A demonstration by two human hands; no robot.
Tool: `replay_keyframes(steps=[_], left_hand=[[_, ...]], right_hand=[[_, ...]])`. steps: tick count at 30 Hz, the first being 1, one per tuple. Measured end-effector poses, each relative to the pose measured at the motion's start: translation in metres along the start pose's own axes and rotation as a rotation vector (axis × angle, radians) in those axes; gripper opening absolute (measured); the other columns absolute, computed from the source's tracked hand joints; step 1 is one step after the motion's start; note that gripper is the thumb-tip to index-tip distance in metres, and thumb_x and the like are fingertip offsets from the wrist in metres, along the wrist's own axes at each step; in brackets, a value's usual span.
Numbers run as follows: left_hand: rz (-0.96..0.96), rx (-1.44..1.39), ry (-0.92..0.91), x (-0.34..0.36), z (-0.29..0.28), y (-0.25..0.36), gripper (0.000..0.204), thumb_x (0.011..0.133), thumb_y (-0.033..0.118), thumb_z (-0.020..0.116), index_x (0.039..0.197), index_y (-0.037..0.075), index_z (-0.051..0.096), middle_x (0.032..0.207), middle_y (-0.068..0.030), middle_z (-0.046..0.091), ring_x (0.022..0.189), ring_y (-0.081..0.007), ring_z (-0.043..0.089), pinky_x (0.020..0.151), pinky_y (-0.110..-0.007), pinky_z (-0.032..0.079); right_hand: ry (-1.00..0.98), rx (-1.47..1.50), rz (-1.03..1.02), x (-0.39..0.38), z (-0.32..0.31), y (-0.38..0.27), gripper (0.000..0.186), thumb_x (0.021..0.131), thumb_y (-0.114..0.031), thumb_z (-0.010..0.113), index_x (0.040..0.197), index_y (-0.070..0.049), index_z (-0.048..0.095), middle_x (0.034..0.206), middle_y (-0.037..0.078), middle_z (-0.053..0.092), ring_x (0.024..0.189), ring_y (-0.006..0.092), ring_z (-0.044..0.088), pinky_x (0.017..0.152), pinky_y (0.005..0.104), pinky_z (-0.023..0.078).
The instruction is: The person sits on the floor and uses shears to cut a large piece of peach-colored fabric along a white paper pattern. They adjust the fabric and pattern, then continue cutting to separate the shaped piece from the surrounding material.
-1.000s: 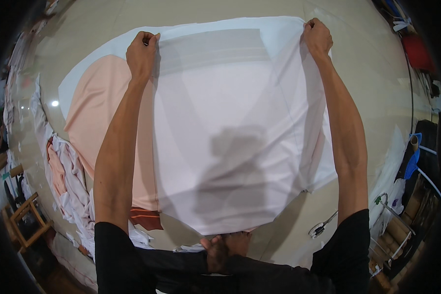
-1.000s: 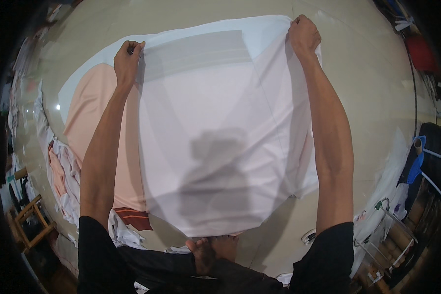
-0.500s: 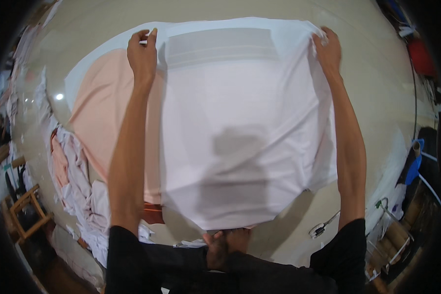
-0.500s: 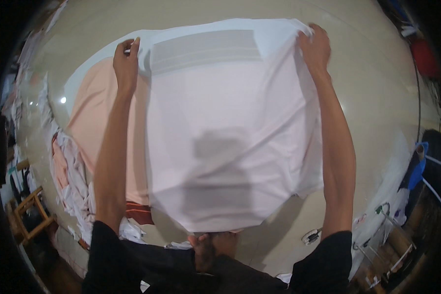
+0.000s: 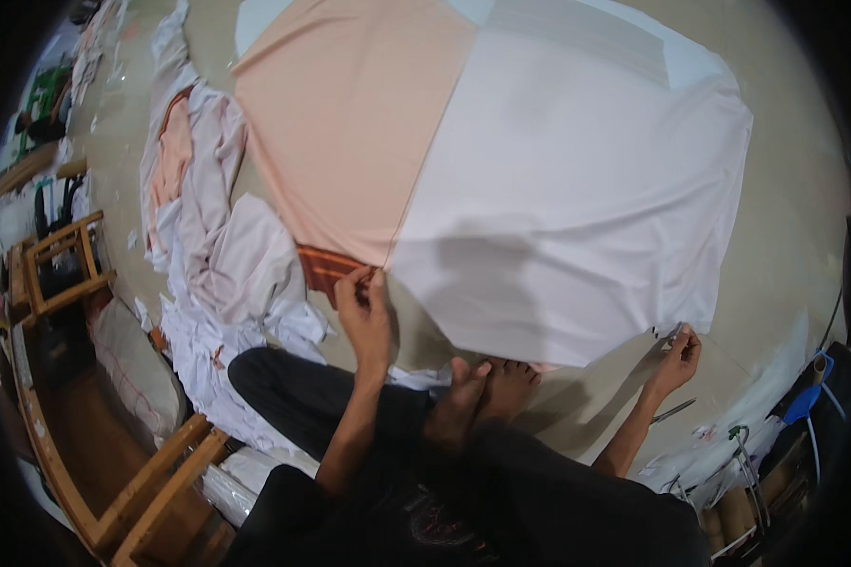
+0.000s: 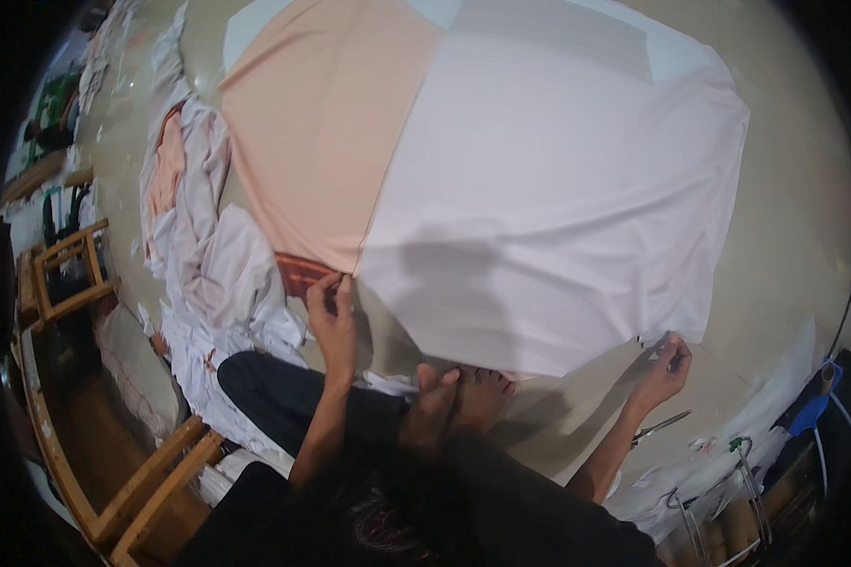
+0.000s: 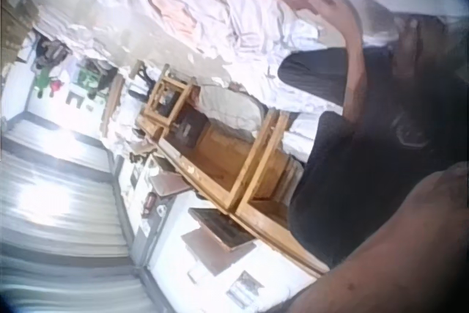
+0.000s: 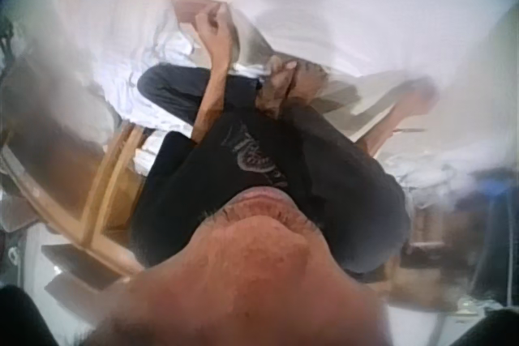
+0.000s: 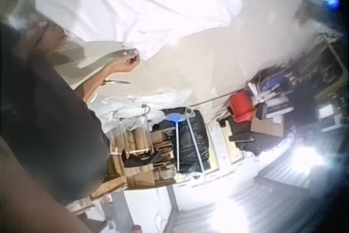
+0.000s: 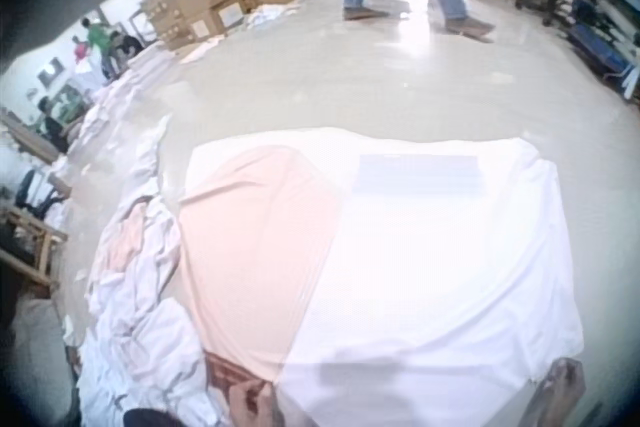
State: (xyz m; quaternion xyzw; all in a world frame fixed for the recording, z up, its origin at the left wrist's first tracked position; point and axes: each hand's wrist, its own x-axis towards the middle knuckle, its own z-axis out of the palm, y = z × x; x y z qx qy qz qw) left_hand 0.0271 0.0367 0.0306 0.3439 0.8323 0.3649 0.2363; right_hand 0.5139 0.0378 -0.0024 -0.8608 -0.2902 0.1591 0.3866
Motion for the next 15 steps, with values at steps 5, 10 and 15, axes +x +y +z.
replay_keyframes(steps=[5,10,15], left_hand=[[0.302,0.181,0.078,0.015,0.006,0.006,0.025,0.099,0.022,0.074,0.113,0.002,0.068,0.105,-0.0117,0.061,0.100,-0.0289,0.055,0.093,-0.042,0.044],[0.272,0.295,-0.017,0.018,-0.001,0.006,0.024,0.097,0.026,0.076,0.108,0.006,0.070,0.106,-0.0076,0.064,0.100,-0.0289,0.056,0.092,-0.044,0.041],[0.258,0.247,-0.049,0.026,-0.001,-0.012,0.024,0.096,0.026,0.076,0.090,0.004,0.070,0.093,-0.0090,0.065,0.095,-0.0303,0.059,0.086,-0.046,0.041]], right_hand=[[-0.013,-0.084,-0.159,-0.008,0.013,-0.020,0.038,0.098,-0.034,0.080,0.107,0.001,0.069,0.089,0.004,0.065,0.082,0.0136,0.059,0.074,0.0279,0.052],[-0.059,-0.175,-0.229,-0.001,0.008,-0.022,0.036,0.097,-0.028,0.082,0.110,0.001,0.068,0.093,0.005,0.064,0.082,0.0152,0.060,0.076,0.0312,0.053],[-0.284,-0.122,-0.471,-0.034,0.003,-0.016,0.038,0.090,-0.023,0.085,0.115,0.000,0.068,0.110,0.011,0.067,0.098,0.0234,0.063,0.086,0.0364,0.053]])
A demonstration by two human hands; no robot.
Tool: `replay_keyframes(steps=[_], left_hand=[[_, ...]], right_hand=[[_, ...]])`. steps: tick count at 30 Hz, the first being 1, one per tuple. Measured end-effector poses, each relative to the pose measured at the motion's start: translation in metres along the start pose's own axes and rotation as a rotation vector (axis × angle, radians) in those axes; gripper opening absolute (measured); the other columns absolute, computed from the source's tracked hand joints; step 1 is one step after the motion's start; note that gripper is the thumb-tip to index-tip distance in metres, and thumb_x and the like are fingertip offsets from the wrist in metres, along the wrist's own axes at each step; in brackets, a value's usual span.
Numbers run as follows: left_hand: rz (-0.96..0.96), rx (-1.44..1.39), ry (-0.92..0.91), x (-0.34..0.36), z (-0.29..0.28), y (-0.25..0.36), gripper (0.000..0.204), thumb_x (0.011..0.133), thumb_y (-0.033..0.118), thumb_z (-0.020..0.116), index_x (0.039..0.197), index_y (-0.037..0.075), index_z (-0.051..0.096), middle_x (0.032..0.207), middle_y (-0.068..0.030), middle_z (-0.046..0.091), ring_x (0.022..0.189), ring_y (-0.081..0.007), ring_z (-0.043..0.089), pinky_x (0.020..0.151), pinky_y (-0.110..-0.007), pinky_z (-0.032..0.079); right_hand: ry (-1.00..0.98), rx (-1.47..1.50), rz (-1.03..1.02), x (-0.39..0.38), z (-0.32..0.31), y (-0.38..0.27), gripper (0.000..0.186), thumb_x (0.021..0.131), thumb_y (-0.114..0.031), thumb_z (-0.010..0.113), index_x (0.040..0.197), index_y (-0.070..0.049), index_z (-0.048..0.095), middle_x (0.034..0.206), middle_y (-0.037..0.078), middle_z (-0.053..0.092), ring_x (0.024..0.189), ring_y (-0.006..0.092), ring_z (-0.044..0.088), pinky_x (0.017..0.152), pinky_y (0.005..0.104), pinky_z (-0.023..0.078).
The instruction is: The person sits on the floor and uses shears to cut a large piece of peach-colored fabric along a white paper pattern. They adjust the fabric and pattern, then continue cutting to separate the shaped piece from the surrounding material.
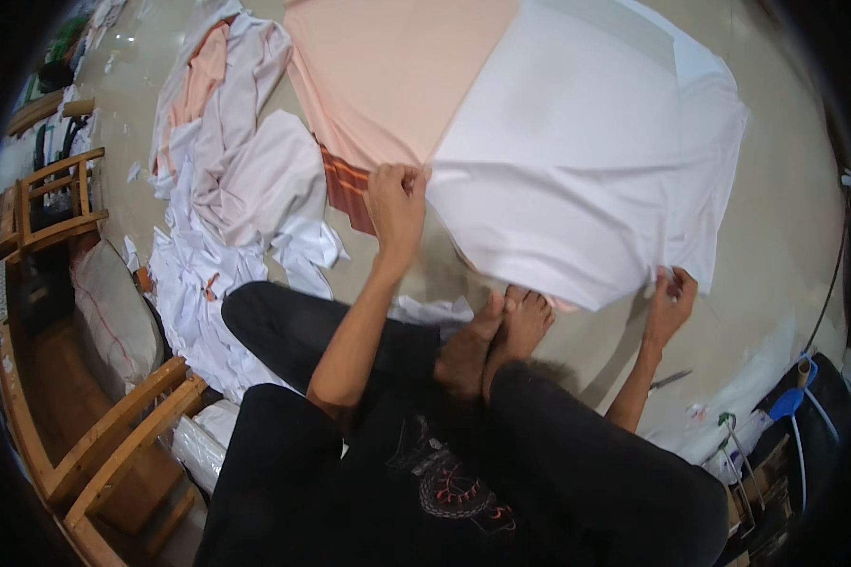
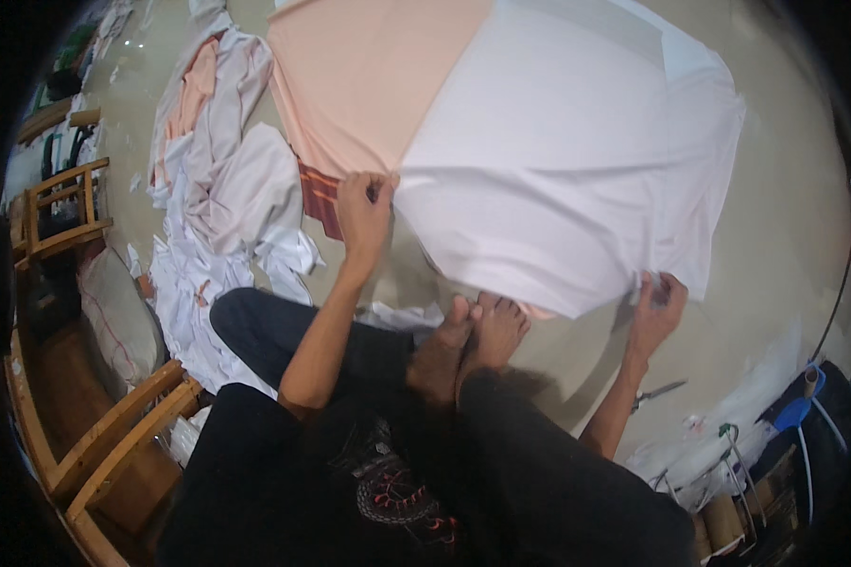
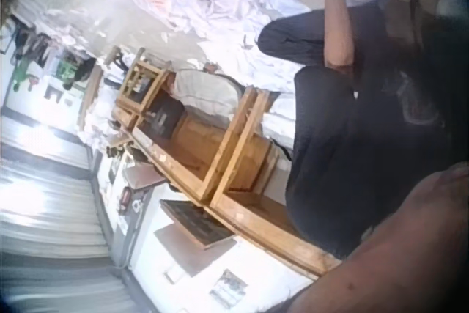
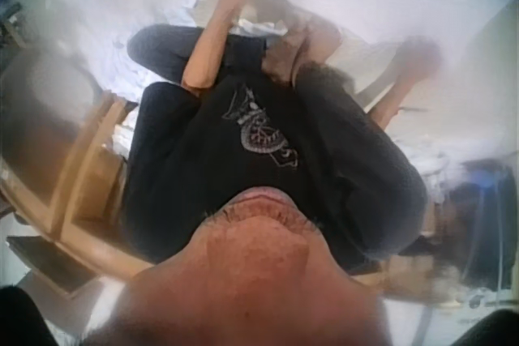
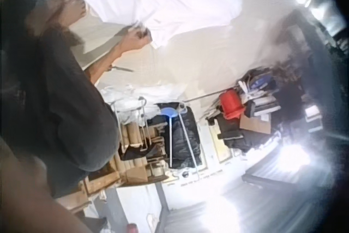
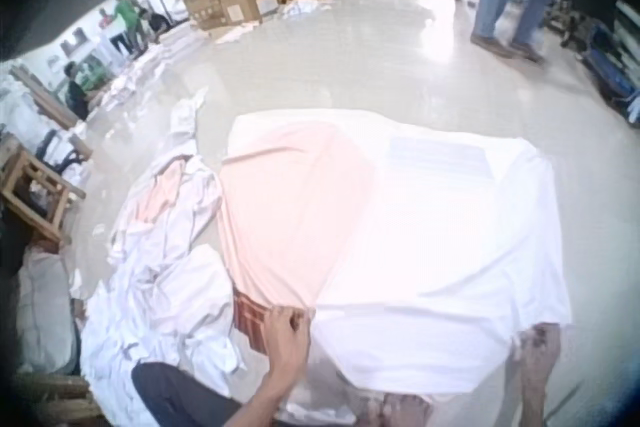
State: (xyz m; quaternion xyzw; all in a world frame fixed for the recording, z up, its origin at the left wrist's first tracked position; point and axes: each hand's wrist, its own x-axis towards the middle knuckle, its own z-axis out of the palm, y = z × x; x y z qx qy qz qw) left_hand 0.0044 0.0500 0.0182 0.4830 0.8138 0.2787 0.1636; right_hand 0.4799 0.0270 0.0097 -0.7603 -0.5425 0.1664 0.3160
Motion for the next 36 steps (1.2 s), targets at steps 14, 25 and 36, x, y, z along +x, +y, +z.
replay_keyframes(steps=[14,25,36], left_hand=[[0.234,0.062,0.026,-0.007,-0.005,-0.012,0.026,0.093,0.026,0.079,0.101,0.001,0.074,0.091,-0.0108,0.072,0.082,-0.0271,0.068,0.077,-0.040,0.054],[0.061,-0.079,-0.015,-0.008,-0.016,-0.010,0.028,0.091,0.027,0.081,0.091,-0.001,0.077,0.089,-0.0145,0.072,0.083,-0.0288,0.067,0.079,-0.042,0.053],[-0.074,-0.052,-0.155,0.004,-0.024,-0.012,0.034,0.089,0.032,0.081,0.094,-0.002,0.078,0.089,-0.0150,0.074,0.082,-0.0272,0.071,0.079,-0.040,0.054]], right_hand=[[-0.429,-0.076,-0.676,-0.075,0.021,-0.056,0.036,0.083,-0.023,0.087,0.109,-0.007,0.069,0.141,0.015,0.061,0.139,0.0364,0.052,0.122,0.0605,0.032],[-0.421,-0.029,-0.747,-0.088,0.031,-0.037,0.028,0.083,-0.008,0.082,0.105,-0.006,0.066,0.141,0.022,0.061,0.137,0.0423,0.054,0.121,0.0616,0.035],[-0.515,-0.050,-0.785,-0.101,0.027,-0.048,0.031,0.086,-0.003,0.077,0.111,-0.007,0.060,0.146,0.018,0.056,0.141,0.0389,0.051,0.123,0.0656,0.030]])
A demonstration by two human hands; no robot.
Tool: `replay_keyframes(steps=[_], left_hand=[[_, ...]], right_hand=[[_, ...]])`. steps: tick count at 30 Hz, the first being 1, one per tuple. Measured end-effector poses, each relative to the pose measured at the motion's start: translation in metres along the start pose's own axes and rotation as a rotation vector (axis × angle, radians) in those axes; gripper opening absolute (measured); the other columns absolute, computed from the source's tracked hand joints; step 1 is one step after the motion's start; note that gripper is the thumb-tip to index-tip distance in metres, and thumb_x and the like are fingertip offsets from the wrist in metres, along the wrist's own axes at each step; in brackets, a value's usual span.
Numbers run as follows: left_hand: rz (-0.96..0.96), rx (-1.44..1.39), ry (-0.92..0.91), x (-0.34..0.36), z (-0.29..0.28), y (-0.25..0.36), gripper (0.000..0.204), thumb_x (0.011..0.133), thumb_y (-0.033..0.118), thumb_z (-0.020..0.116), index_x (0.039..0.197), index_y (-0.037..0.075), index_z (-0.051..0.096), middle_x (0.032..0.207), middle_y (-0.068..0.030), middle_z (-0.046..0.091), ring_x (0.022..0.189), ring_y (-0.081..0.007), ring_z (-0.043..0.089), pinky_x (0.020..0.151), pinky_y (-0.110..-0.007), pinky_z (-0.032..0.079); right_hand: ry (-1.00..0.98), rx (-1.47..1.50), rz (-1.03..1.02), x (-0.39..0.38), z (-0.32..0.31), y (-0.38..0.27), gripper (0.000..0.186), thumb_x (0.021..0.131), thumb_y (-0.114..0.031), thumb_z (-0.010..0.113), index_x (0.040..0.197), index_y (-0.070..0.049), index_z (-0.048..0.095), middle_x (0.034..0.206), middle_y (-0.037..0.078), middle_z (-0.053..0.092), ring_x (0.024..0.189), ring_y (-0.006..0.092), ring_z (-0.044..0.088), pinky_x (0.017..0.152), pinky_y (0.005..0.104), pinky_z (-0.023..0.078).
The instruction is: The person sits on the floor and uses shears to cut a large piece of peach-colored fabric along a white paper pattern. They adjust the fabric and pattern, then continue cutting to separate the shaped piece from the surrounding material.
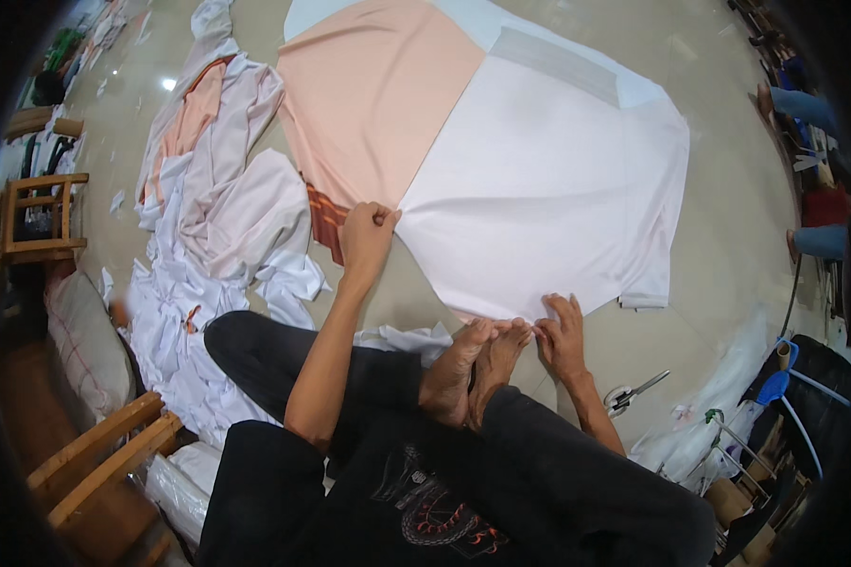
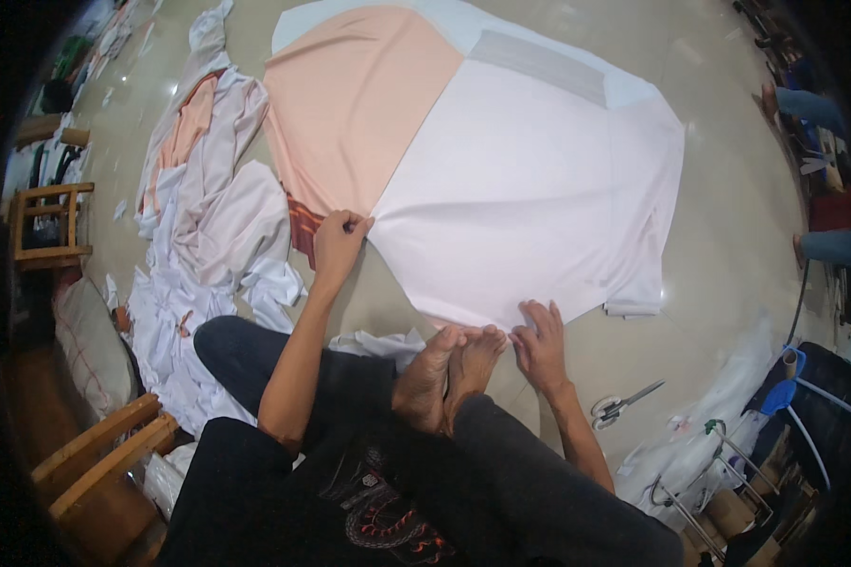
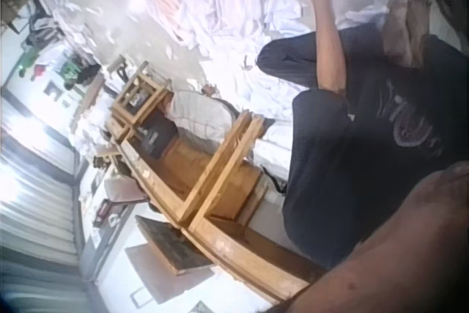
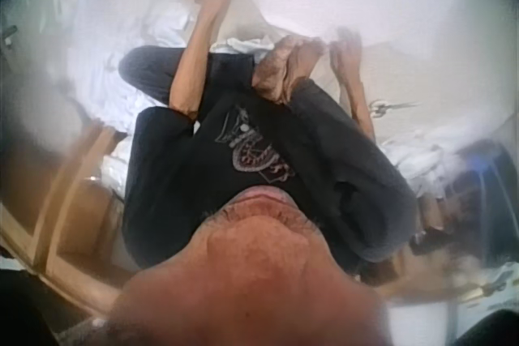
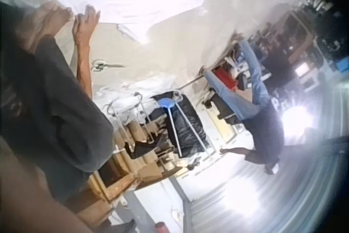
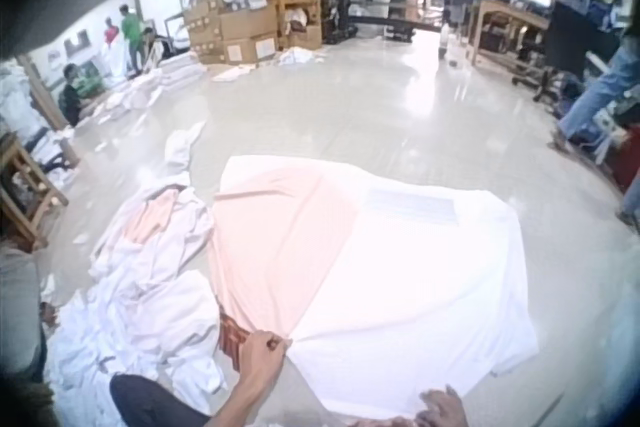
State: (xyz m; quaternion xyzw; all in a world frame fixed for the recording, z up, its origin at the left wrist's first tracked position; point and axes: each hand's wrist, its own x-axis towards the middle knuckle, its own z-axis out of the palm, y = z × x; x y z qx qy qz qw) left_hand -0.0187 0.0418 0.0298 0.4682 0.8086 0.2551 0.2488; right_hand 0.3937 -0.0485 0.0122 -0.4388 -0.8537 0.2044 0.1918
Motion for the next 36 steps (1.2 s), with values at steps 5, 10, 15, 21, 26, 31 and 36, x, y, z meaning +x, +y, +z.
replay_keyframes(steps=[5,10,15,21,26,31,36], left_hand=[[-0.008,-0.032,-0.017,0.004,-0.004,-0.004,0.034,0.089,0.031,0.081,0.093,-0.002,0.077,0.086,-0.0144,0.074,0.078,-0.0260,0.070,0.077,-0.039,0.054],[0.038,-0.035,0.002,0.003,-0.001,-0.002,0.029,0.090,0.029,0.080,0.089,0.000,0.076,0.085,-0.0123,0.072,0.078,-0.0274,0.068,0.076,-0.041,0.050],[0.071,-0.051,0.031,0.005,0.001,-0.011,0.025,0.090,0.025,0.080,0.089,0.000,0.074,0.086,-0.0126,0.071,0.078,-0.0291,0.068,0.075,-0.041,0.052],[0.068,-0.070,-0.027,0.008,0.004,-0.007,0.026,0.091,0.023,0.080,0.092,-0.002,0.073,0.084,-0.0129,0.069,0.074,-0.0259,0.066,0.073,-0.039,0.052],[0.058,-0.091,-0.061,0.012,0.004,-0.014,0.025,0.092,0.021,0.080,0.093,-0.002,0.073,0.080,-0.0105,0.070,0.069,-0.0225,0.063,0.071,-0.038,0.052],[0.118,0.021,-0.065,0.013,0.007,-0.016,0.026,0.094,0.020,0.077,0.104,-0.003,0.072,0.101,-0.0148,0.072,0.087,-0.0272,0.066,0.081,-0.040,0.052],[0.523,0.113,0.102,-0.038,0.019,0.026,0.035,0.099,0.020,0.071,0.128,0.001,0.067,0.140,-0.0188,0.061,0.131,-0.0358,0.055,0.109,-0.049,0.041]], right_hand=[[-0.015,0.038,0.018,0.001,0.003,-0.003,0.025,0.087,-0.001,0.074,0.107,-0.006,0.059,0.144,0.018,0.056,0.142,0.0388,0.050,0.124,0.0640,0.028],[-0.026,0.037,0.048,-0.002,0.000,-0.006,0.022,0.088,-0.004,0.073,0.105,-0.006,0.059,0.145,0.019,0.056,0.143,0.0389,0.050,0.125,0.0640,0.027],[-0.061,0.031,0.010,-0.001,-0.008,-0.014,0.017,0.091,-0.009,0.074,0.101,-0.005,0.061,0.145,0.018,0.057,0.143,0.0379,0.050,0.125,0.0629,0.027],[0.028,0.157,0.036,-0.007,-0.011,-0.008,0.017,0.090,-0.008,0.075,0.103,-0.005,0.064,0.137,0.017,0.063,0.135,0.0366,0.057,0.123,0.0605,0.032],[0.361,-0.027,0.255,0.008,-0.040,0.024,0.019,0.088,-0.003,0.071,0.107,-0.002,0.067,0.127,0.017,0.069,0.124,0.0372,0.062,0.112,0.0523,0.043],[0.525,-0.237,0.406,-0.016,-0.061,0.084,0.023,0.090,-0.001,0.068,0.113,-0.002,0.070,0.117,0.015,0.071,0.112,0.0360,0.065,0.101,0.0475,0.047],[0.664,0.032,0.649,-0.018,-0.088,0.080,0.019,0.094,-0.002,0.068,0.112,0.000,0.071,0.107,0.015,0.070,0.096,0.0309,0.068,0.090,0.0397,0.053]])
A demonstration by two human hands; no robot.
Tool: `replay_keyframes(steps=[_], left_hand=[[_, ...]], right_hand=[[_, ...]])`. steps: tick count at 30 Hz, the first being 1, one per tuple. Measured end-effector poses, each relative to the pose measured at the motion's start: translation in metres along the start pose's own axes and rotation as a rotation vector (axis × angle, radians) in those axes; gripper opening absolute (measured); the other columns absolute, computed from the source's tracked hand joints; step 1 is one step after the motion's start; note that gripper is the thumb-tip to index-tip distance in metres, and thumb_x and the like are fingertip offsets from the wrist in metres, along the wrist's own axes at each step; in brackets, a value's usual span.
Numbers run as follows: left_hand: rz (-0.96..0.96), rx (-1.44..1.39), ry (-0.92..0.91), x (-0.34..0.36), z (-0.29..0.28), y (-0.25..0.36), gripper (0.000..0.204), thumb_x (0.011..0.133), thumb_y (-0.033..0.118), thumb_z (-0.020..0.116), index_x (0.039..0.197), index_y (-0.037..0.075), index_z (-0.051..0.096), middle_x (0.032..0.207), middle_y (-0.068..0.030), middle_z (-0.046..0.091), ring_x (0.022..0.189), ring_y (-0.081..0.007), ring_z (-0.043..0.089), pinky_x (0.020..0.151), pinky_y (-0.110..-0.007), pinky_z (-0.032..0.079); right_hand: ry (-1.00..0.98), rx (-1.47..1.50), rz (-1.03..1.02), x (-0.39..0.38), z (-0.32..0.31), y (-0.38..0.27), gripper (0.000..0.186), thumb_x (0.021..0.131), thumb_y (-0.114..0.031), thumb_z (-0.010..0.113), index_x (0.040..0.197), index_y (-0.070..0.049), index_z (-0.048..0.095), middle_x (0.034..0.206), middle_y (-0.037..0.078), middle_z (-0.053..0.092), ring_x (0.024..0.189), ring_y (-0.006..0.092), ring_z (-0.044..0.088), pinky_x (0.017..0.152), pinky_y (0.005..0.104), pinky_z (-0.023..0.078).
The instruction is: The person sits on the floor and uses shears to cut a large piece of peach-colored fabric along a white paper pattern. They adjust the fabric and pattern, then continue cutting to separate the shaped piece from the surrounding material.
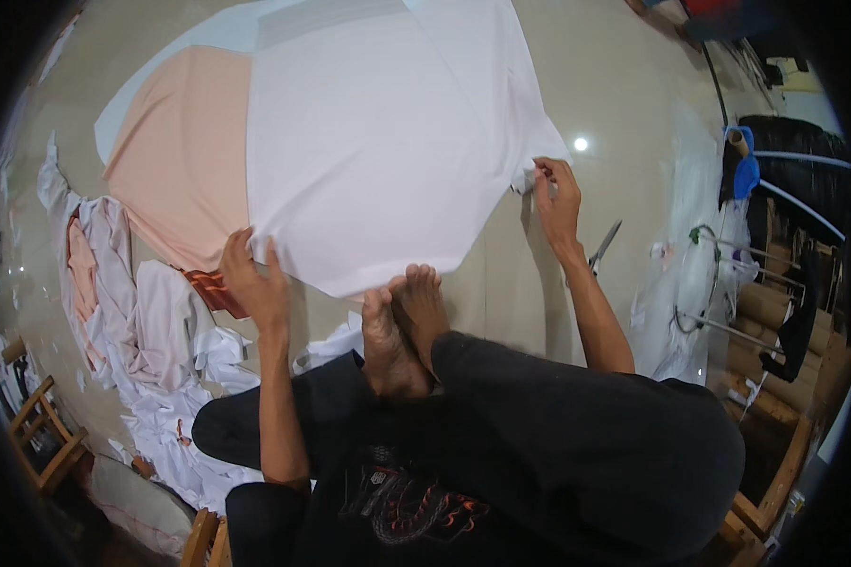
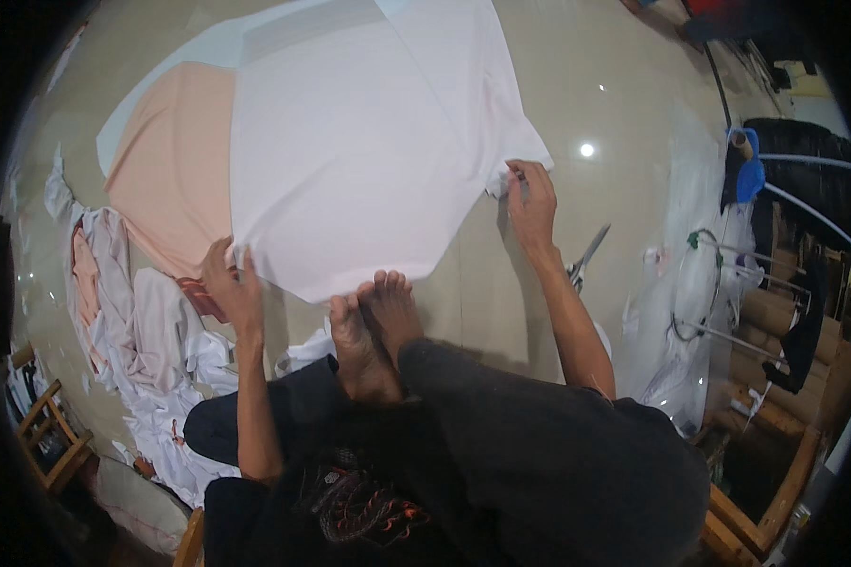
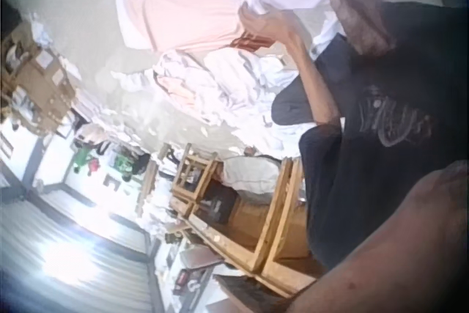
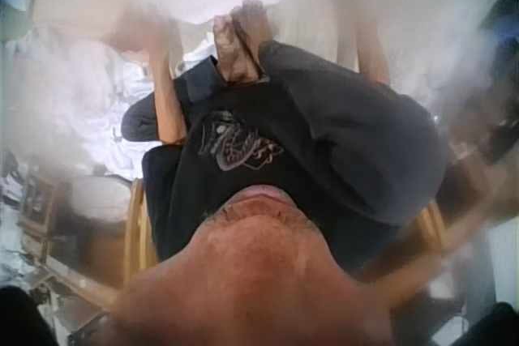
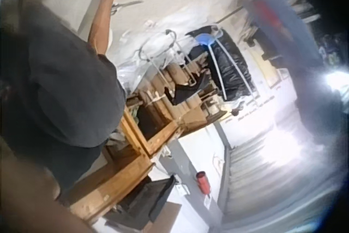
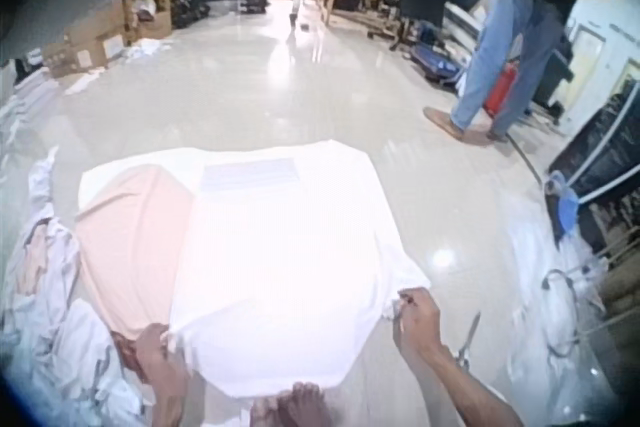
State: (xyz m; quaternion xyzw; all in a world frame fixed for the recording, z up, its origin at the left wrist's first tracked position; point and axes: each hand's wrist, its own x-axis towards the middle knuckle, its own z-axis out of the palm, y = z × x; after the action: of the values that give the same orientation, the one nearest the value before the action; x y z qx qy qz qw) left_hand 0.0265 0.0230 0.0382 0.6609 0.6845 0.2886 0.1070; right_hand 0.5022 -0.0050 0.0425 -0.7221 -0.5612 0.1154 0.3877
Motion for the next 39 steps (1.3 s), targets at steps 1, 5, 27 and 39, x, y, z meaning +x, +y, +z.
replay_keyframes(steps=[1,5,27,39], left_hand=[[0.088,0.007,-0.050,-0.009,0.000,0.012,0.037,0.099,0.020,0.070,0.132,0.002,0.066,0.145,-0.0187,0.058,0.138,-0.0373,0.050,0.114,-0.051,0.037],[0.381,-0.006,-0.339,-0.042,0.027,0.042,0.055,0.102,0.029,0.067,0.150,0.006,0.056,0.166,-0.0180,0.040,0.156,-0.0414,0.030,0.127,-0.060,0.020],[0.400,0.197,-0.431,-0.078,0.025,0.008,0.074,0.106,0.043,0.057,0.168,0.010,0.033,0.177,-0.0149,0.021,0.164,-0.0380,0.012,0.130,-0.062,0.008],[0.359,0.203,-0.505,-0.073,0.022,0.012,0.079,0.105,0.043,0.057,0.168,0.006,0.029,0.177,-0.0197,0.018,0.164,-0.0410,0.009,0.130,-0.061,0.004]], right_hand=[[-0.052,0.004,-0.023,-0.004,0.003,-0.004,0.018,0.095,-0.002,0.068,0.112,0.000,0.071,0.105,0.014,0.070,0.095,0.0299,0.068,0.088,0.0389,0.053],[-0.163,-0.066,-0.062,-0.029,-0.021,-0.011,0.016,0.097,-0.005,0.068,0.112,-0.001,0.072,0.103,0.011,0.072,0.094,0.0253,0.069,0.086,0.0368,0.054],[-0.020,-0.233,0.608,0.059,-0.020,0.081,0.036,0.077,-0.018,0.077,0.108,-0.002,0.070,0.095,0.014,0.074,0.087,0.0275,0.070,0.081,0.0391,0.055],[-0.143,0.021,0.636,0.077,-0.038,0.099,0.066,0.080,-0.041,0.085,0.126,0.003,0.066,0.120,0.022,0.073,0.107,0.0302,0.072,0.094,0.0373,0.055]])
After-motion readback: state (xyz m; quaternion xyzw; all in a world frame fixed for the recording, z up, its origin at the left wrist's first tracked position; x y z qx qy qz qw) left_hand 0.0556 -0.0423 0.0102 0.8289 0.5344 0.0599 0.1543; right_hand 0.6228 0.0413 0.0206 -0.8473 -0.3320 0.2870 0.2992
